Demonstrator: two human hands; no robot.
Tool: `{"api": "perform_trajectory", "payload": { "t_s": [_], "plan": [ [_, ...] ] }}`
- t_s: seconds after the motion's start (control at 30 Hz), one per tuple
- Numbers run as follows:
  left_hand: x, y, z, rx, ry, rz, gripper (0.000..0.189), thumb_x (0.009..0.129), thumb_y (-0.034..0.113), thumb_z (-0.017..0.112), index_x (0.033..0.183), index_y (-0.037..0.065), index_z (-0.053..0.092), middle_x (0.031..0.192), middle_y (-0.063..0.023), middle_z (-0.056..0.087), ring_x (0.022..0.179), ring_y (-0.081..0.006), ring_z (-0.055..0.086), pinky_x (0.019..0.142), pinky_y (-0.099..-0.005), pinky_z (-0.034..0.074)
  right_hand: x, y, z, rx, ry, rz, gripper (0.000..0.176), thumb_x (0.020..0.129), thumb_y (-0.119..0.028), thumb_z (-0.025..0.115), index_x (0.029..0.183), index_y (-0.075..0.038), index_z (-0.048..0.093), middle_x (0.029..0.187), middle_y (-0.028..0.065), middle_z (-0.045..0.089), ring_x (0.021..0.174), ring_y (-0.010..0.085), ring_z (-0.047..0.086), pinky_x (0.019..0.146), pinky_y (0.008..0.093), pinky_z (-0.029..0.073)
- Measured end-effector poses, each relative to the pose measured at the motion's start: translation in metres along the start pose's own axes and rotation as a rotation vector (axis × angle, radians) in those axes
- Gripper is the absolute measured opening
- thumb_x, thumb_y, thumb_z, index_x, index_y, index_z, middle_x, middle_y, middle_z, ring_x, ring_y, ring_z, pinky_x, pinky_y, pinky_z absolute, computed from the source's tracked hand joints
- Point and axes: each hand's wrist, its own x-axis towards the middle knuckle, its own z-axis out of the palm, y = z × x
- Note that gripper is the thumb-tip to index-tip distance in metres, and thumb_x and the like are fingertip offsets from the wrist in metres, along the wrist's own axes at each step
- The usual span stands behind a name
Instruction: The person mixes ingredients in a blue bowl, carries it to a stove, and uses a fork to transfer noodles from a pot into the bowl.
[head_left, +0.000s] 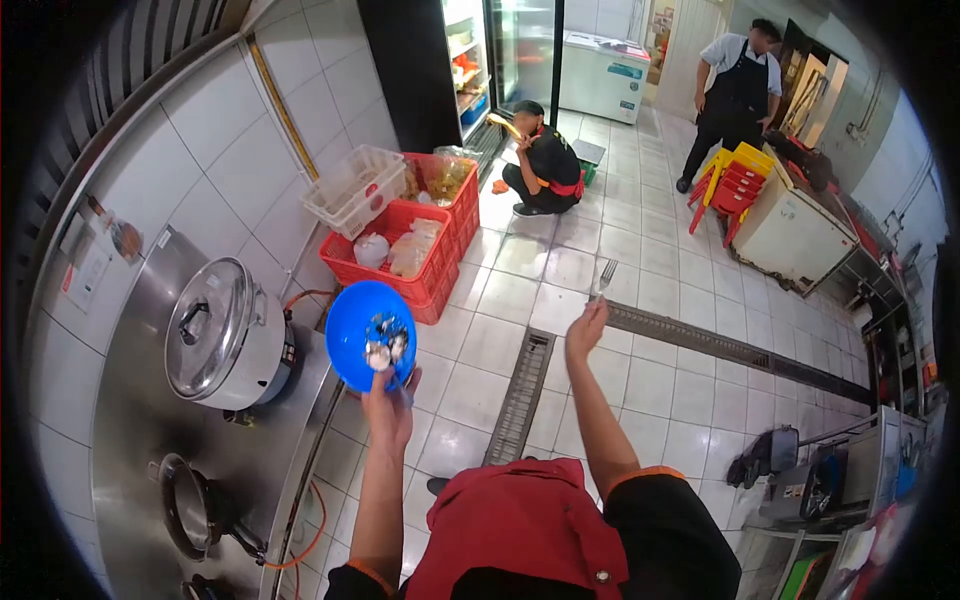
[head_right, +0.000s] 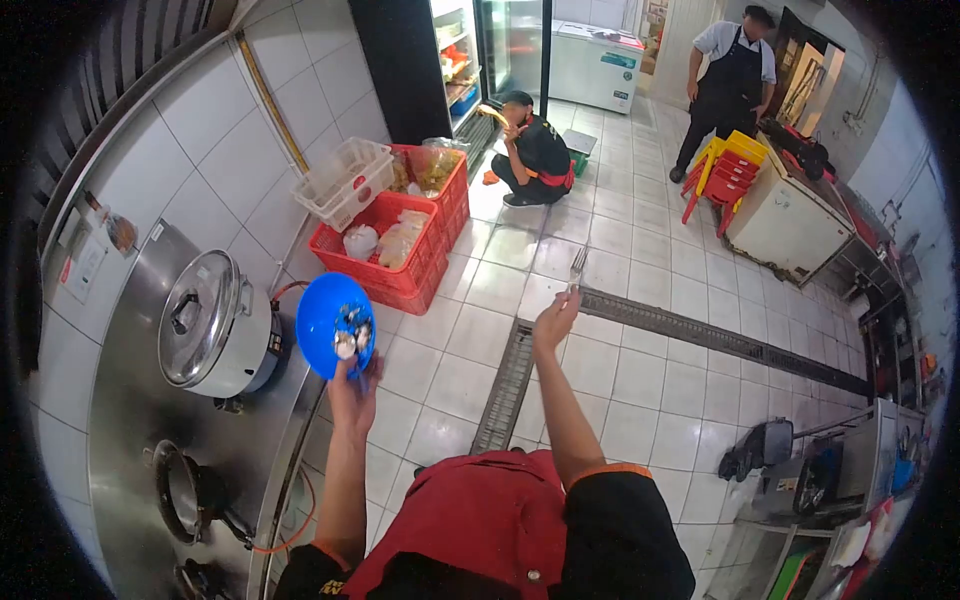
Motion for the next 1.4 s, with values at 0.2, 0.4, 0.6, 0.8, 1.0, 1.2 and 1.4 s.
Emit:
{"api": "perform_trajectory", "payload": {
  "t_s": [0.2, 0.4, 0.6, 0.8, 1.0, 1.2, 1.4],
  "plan": [
    [0.042, -0.040, 0.035, -0.077, -0.045, 0.046, 0.047, 0.082, 0.004, 0.056, 0.127, 0.005, 0.043, 0.123, -0.0110, 0.052, 0.104, -0.0247, 0.056, 0.094, -0.0416, 0.047, -0.150, 0.010, 0.014, -0.098, -0.211, -0.015, 0.033, 0.096, -0.019, 0.041, 0.116, 0.007, 0.046, 0.138, 0.0297, 0.034, 0.130, 0.0441, 0.028, 0.106, 0.0551, 0.018],
    [0.049, -0.055, 0.065, -0.201, 0.003, 0.115, 0.045, 0.081, 0.002, 0.056, 0.123, -0.003, 0.042, 0.119, -0.0157, 0.052, 0.101, -0.0270, 0.058, 0.092, -0.0404, 0.051, -0.142, -0.057, 0.035, 0.113, -0.396, -0.045, 0.026, 0.099, -0.021, 0.037, 0.101, 0.002, 0.049, 0.149, 0.0298, 0.013, 0.139, 0.0455, 0.008, 0.112, 0.0494, 0.010],
    [0.038, -0.058, 0.084, -0.202, 0.011, 0.057, 0.046, 0.081, 0.005, 0.057, 0.124, 0.003, 0.042, 0.118, -0.0122, 0.054, 0.101, -0.0273, 0.059, 0.090, -0.0438, 0.050, 0.059, -0.087, 0.084, 0.069, 0.074, -0.415, 0.044, 0.098, -0.018, 0.040, 0.132, 0.008, 0.032, 0.148, 0.0314, 0.010, 0.139, 0.0446, 0.008, 0.112, 0.0519, 0.010],
    [0.019, -0.070, 0.100, -0.190, -0.018, 0.055, 0.046, 0.081, 0.005, 0.057, 0.124, 0.004, 0.042, 0.116, -0.0106, 0.054, 0.100, -0.0274, 0.060, 0.090, -0.0443, 0.049, 0.224, -0.124, -0.062, 0.279, 0.900, -0.016, 0.033, 0.099, -0.020, 0.029, 0.104, 0.007, 0.047, 0.141, 0.0354, 0.022, 0.139, 0.0410, 0.012, 0.111, 0.0471, 0.020],
    [0.015, -0.112, 0.130, -0.234, -0.127, -0.015, 0.046, 0.082, 0.005, 0.058, 0.124, 0.001, 0.040, 0.113, -0.0146, 0.053, 0.094, -0.0304, 0.061, 0.089, -0.0417, 0.052, 0.206, -0.084, -0.096, 0.317, 0.886, -0.028, 0.036, 0.098, -0.023, 0.028, 0.093, 0.006, 0.049, 0.141, 0.0357, 0.020, 0.140, 0.0404, 0.010, 0.110, 0.0453, 0.019],
    [0.061, -0.092, 0.154, -0.353, 0.048, 0.109, 0.023, 0.087, 0.010, 0.055, 0.109, 0.003, 0.053, 0.098, -0.0091, 0.059, 0.083, -0.0197, 0.061, 0.071, -0.0318, 0.053, 0.167, -0.040, -0.110, 0.186, 0.850, 0.102, 0.034, 0.097, -0.019, 0.031, 0.098, 0.008, 0.050, 0.139, 0.0367, 0.024, 0.138, 0.0415, 0.016, 0.112, 0.0491, 0.019],
    [0.127, 0.024, 0.093, -0.332, 0.170, 0.460, 0.023, 0.090, 0.016, 0.053, 0.110, 0.005, 0.051, 0.099, -0.0112, 0.060, 0.085, -0.0228, 0.062, 0.073, -0.0333, 0.054, 0.162, -0.010, -0.133, 0.194, 0.897, 0.033, 0.031, 0.097, -0.018, 0.031, 0.093, 0.008, 0.049, 0.136, 0.0367, 0.027, 0.138, 0.0413, 0.014, 0.111, 0.0500, 0.021]
  ]
}}
